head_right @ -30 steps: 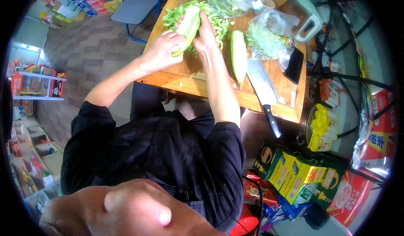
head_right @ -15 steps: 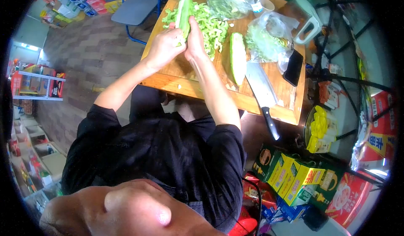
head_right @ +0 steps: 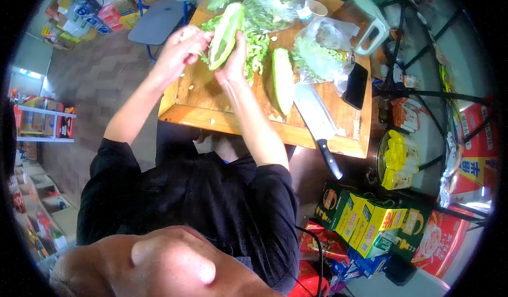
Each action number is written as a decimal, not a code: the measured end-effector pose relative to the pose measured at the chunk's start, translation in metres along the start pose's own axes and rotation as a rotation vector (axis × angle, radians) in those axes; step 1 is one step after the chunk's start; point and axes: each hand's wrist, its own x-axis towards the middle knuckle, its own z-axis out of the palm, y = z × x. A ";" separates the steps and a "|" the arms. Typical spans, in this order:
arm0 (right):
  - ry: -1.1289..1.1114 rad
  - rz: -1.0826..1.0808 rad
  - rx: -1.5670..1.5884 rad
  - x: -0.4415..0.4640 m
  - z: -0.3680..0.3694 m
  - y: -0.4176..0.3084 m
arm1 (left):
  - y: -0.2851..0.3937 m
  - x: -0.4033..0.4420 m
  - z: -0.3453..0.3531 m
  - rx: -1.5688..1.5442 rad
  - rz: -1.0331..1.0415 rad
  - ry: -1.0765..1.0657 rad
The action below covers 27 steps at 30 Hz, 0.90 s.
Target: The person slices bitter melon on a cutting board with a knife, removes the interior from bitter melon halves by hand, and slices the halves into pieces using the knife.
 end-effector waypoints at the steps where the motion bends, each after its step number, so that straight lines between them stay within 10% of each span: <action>1: 0.000 -0.010 -0.001 0.000 0.000 0.000 | 0.014 0.007 0.005 -0.001 0.022 0.055; 7: 0.008 -0.351 0.056 -0.002 0.002 -0.005 | 0.037 0.126 0.031 0.191 0.323 -0.051; 9: 0.020 -0.397 0.067 -0.011 0.013 -0.012 | 0.001 0.213 0.049 0.335 0.821 -0.062; 11: 0.051 -0.494 -0.014 -0.014 0.017 -0.018 | -0.014 0.251 0.081 0.286 0.452 -0.142; 17: 0.108 -0.537 0.016 -0.005 0.008 -0.034 | -0.079 0.326 0.099 1.366 0.708 -0.372; 21: 0.128 -0.529 -0.024 -0.007 0.009 -0.038 | -0.040 0.295 0.093 1.306 0.358 -0.326; 24: 0.069 -0.614 -0.106 -0.004 0.002 -0.045 | -0.043 0.273 0.059 0.936 0.714 -0.041; 27: 0.011 -0.543 -0.105 0.007 -0.012 -0.055 | 0.001 0.184 0.033 0.872 0.568 -0.082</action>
